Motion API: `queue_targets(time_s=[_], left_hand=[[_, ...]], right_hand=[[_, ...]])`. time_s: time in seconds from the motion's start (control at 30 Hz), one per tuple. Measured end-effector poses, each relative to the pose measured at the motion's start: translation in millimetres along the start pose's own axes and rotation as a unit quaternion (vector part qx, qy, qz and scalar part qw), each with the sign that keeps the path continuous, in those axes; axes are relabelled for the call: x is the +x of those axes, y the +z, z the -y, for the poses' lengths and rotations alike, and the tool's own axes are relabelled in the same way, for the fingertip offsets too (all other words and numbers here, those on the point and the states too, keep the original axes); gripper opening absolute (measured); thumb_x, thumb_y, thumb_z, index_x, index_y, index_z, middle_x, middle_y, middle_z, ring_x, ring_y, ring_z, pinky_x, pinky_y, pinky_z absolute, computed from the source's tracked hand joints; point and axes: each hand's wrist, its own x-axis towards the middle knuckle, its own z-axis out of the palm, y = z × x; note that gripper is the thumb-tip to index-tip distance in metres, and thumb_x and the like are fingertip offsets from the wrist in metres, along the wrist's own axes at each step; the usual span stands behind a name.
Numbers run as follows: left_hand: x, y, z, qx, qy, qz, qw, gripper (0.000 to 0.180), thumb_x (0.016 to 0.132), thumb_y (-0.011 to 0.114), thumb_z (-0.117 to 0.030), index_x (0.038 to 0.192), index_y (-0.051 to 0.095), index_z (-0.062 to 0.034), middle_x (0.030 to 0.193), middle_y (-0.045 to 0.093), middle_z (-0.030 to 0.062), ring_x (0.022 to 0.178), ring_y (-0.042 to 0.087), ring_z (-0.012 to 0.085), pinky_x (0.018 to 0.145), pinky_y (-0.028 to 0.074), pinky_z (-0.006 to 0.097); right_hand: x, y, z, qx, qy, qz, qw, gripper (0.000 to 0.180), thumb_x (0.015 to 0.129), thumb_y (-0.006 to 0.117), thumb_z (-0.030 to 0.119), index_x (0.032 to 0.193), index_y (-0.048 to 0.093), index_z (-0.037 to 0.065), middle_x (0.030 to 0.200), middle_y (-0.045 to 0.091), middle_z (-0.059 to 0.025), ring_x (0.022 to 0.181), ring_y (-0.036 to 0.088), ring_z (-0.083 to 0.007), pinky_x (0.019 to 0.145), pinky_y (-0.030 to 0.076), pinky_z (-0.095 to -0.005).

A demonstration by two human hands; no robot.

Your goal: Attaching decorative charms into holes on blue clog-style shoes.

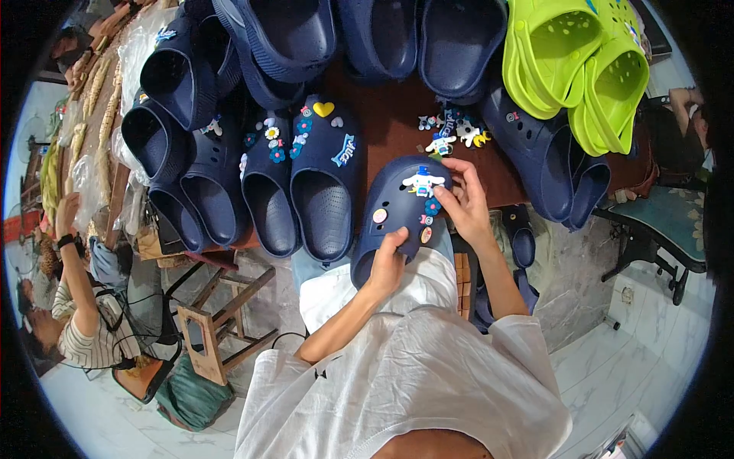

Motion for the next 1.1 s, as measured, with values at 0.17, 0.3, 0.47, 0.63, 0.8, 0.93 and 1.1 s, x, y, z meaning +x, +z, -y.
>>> queue_targets(time_s=[0.17,0.3,0.47,0.63,0.8,0.93,1.1], left_hand=[[1.4,-9.4,9.3,-0.026,0.008,-0.045,0.999,0.043,0.09,0.055,-0.026,0.124,0.051,0.0005,0.12,0.059,0.008,0.114,0.055,0.0186,0.101,0.038,0.034],[-1.1,-11.7,13.3,-0.03,0.029,-0.038,0.998,0.042,0.091,0.055,-0.026,0.123,0.051,0.0008,0.119,0.059,0.0074,0.113,0.055,0.0183,0.1,0.038,0.033],[-1.4,-9.1,11.7,-0.038,0.038,-0.03,0.998,0.037,0.09,0.06,-0.024,0.122,0.053,-0.0047,0.116,0.057,0.0018,0.105,0.053,0.0111,0.091,0.04,0.028],[-2.6,-7.7,11.8,-0.022,0.04,-0.062,0.997,0.039,0.092,0.056,-0.024,0.121,0.053,0.001,0.116,0.059,0.0068,0.108,0.055,0.0171,0.098,0.039,0.033],[-5.5,-6.4,9.7,-0.007,0.047,-0.054,0.997,0.04,0.091,0.057,-0.024,0.122,0.052,0.0007,0.116,0.058,0.0062,0.108,0.055,0.0166,0.097,0.039,0.032],[-12.5,0.3,6.6,0.026,0.051,-0.043,0.997,0.033,0.093,0.058,-0.023,0.118,0.056,-0.0016,0.113,0.058,0.0029,0.102,0.053,0.0114,0.091,0.04,0.027],[-13.9,3.2,5.5,0.081,0.078,-0.025,0.993,0.029,0.094,0.056,-0.023,0.111,0.061,0.0003,0.108,0.06,0.0028,0.098,0.053,0.0113,0.089,0.041,0.026]], right_hand=[[-0.9,-3.6,6.0,-0.037,-0.03,-0.055,0.997,0.024,0.098,0.051,0.01,0.117,0.056,-0.003,0.108,0.058,-0.0088,0.099,0.058,-0.0151,0.088,0.046,-0.0273],[16.5,-16.0,9.6,-0.257,-0.096,-0.119,0.954,0.019,0.096,0.053,0.009,0.111,0.062,0.001,0.1,0.06,-0.0059,0.088,0.057,-0.0116,0.077,0.046,-0.0258],[52.4,-23.9,6.2,-0.381,-0.196,-0.125,0.895,0.017,0.092,0.055,0.01,0.105,0.064,0.004,0.097,0.061,-0.0132,0.091,0.058,-0.0324,0.082,0.045,-0.0393],[83.2,-22.4,0.4,-0.484,-0.208,-0.093,0.845,0.018,0.09,0.056,0.011,0.104,0.067,0.008,0.095,0.061,-0.013,0.089,0.057,-0.0325,0.078,0.045,-0.0427],[102.1,-23.9,-8.0,-0.524,-0.204,-0.092,0.822,0.02,0.088,0.06,0.019,0.103,0.068,0.008,0.092,0.062,-0.0151,0.088,0.059,-0.0336,0.077,0.045,-0.0437],[106.2,-19.8,-4.3,-0.535,-0.194,-0.081,0.819,0.023,0.087,0.062,0.022,0.103,0.069,0.008,0.093,0.064,-0.0164,0.087,0.061,-0.035,0.078,0.046,-0.0443],[109.3,-18.8,-7.3,-0.573,-0.203,-0.07,0.791,0.024,0.085,0.066,0.023,0.101,0.069,0.007,0.093,0.065,-0.0182,0.085,0.062,-0.0361,0.075,0.047,-0.0459]])
